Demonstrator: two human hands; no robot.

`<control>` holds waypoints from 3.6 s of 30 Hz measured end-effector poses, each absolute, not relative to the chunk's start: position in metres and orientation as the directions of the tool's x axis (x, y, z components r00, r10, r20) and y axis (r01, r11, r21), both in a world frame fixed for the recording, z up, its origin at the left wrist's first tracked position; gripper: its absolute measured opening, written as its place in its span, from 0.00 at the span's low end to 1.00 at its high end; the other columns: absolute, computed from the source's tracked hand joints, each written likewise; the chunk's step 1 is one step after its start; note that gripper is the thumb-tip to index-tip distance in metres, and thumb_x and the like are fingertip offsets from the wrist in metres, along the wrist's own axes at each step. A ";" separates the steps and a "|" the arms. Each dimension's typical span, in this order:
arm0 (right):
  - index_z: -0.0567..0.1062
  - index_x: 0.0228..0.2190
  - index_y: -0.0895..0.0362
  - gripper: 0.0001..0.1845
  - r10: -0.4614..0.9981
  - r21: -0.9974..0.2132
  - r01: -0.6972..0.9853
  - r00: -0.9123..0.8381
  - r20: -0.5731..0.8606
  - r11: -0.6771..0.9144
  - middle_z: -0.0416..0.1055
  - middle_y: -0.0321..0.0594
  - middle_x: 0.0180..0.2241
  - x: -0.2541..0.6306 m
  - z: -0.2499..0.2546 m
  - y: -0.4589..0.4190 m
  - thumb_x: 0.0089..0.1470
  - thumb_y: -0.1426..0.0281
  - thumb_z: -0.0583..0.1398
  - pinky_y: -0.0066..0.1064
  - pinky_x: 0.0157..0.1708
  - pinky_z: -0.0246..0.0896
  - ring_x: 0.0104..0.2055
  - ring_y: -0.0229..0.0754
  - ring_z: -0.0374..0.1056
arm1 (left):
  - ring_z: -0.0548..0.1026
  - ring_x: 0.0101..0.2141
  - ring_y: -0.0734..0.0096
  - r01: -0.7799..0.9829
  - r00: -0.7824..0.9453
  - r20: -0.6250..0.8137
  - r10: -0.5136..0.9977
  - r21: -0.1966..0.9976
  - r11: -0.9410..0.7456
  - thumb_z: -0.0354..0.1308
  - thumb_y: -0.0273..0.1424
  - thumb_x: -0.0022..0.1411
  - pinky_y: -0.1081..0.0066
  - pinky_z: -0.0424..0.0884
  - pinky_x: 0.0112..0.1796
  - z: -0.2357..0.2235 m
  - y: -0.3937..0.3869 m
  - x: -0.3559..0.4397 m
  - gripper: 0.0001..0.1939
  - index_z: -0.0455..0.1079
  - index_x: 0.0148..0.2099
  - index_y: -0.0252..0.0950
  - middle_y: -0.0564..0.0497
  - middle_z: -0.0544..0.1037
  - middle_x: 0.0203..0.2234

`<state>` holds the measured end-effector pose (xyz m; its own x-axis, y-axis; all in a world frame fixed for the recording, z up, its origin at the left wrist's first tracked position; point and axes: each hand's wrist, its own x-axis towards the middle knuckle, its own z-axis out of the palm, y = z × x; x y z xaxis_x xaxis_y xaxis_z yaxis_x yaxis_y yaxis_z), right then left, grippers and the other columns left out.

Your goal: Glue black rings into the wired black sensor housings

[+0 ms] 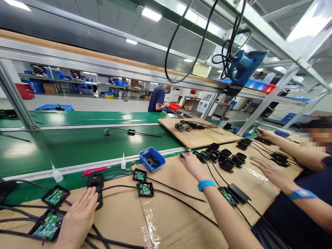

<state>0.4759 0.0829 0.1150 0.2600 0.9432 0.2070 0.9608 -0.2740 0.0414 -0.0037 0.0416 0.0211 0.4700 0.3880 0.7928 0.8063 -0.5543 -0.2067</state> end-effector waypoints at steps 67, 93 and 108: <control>0.77 0.47 0.49 0.19 0.797 -0.275 0.748 -0.561 0.224 0.604 0.73 0.47 0.48 0.338 0.080 -0.019 0.52 0.66 0.68 0.45 0.45 0.72 0.48 0.54 0.72 | 0.79 0.27 0.58 -0.409 0.604 -0.380 0.701 0.606 0.682 0.70 0.40 0.48 0.64 0.76 0.20 0.073 -0.020 0.051 0.18 0.70 0.33 0.32 0.45 0.78 0.35; 0.74 0.33 0.55 0.13 1.000 -0.975 -0.220 -0.012 0.003 0.000 0.68 0.36 0.29 0.298 0.117 -0.012 0.52 0.59 0.67 0.20 0.16 0.49 0.21 0.29 0.52 | 0.69 0.50 0.53 0.252 0.303 0.033 0.953 0.961 -0.114 0.75 0.25 0.38 0.59 0.63 0.53 0.076 -0.030 0.059 0.30 0.71 0.45 0.39 0.47 0.72 0.46; 0.75 0.38 0.55 0.14 0.997 -0.999 -0.022 0.075 0.031 0.033 0.69 0.33 0.21 0.288 0.090 -0.057 0.57 0.58 0.64 0.25 0.18 0.62 0.18 0.34 0.63 | 0.72 0.48 0.57 0.453 0.341 0.027 0.940 0.871 -0.189 0.71 0.23 0.42 0.62 0.68 0.51 0.083 -0.033 0.062 0.28 0.73 0.48 0.42 0.48 0.70 0.46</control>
